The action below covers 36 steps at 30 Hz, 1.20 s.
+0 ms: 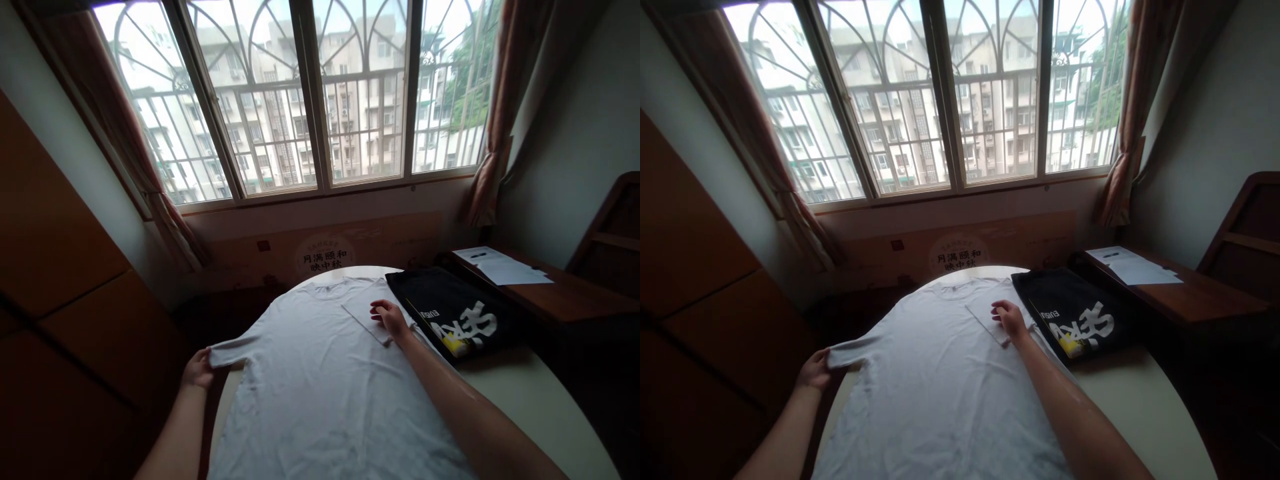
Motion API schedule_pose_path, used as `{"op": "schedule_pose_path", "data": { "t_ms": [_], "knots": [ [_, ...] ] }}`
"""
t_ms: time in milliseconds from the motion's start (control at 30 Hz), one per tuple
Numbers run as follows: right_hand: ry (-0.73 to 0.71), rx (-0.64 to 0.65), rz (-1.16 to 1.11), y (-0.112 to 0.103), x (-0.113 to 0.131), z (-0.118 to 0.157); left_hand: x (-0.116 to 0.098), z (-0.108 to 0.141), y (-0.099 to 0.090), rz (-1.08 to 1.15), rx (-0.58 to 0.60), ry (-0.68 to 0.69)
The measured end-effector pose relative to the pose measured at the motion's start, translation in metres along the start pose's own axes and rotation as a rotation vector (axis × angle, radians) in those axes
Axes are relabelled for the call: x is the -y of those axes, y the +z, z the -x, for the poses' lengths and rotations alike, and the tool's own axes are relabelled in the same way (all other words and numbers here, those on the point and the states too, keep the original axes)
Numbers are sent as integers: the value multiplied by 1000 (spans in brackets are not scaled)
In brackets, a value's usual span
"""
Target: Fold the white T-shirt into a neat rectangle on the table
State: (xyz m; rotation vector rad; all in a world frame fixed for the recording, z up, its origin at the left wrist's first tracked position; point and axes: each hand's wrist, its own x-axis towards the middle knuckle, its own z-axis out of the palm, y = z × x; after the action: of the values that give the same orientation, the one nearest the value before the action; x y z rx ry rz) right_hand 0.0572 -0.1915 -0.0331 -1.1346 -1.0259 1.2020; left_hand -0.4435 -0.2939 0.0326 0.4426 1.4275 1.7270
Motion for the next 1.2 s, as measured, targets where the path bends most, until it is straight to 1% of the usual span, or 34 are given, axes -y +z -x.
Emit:
{"op": "schedule_pose_path", "data": {
  "t_ms": [133,233,333,467,567,700,833,1033,1100,1200],
  "knots": [
    [2,6,12,-1,1,2,-22,-16,22,35,39,35],
    [-1,6,24,-1,2,4,-32,-21,41,59,96,94],
    [-8,14,36,0,2,4,-37,-21,58,62,158,165],
    [-19,30,50,0,-2,2,-41,-17,72,104,211,270],
    [-30,35,64,0,-5,1,-40,-13,80,152,242,273],
    [-42,44,85,0,-7,1,-35,-4,89,86,342,237],
    [-53,56,100,1,-7,1,-25,11,98,-24,498,191],
    [-69,60,118,2,-6,2,1,26,106,-307,743,71],
    [-68,58,132,2,-6,2,12,30,107,-437,807,95],
    [-67,59,140,2,-5,3,26,39,107,-649,845,238]
  ]
}}
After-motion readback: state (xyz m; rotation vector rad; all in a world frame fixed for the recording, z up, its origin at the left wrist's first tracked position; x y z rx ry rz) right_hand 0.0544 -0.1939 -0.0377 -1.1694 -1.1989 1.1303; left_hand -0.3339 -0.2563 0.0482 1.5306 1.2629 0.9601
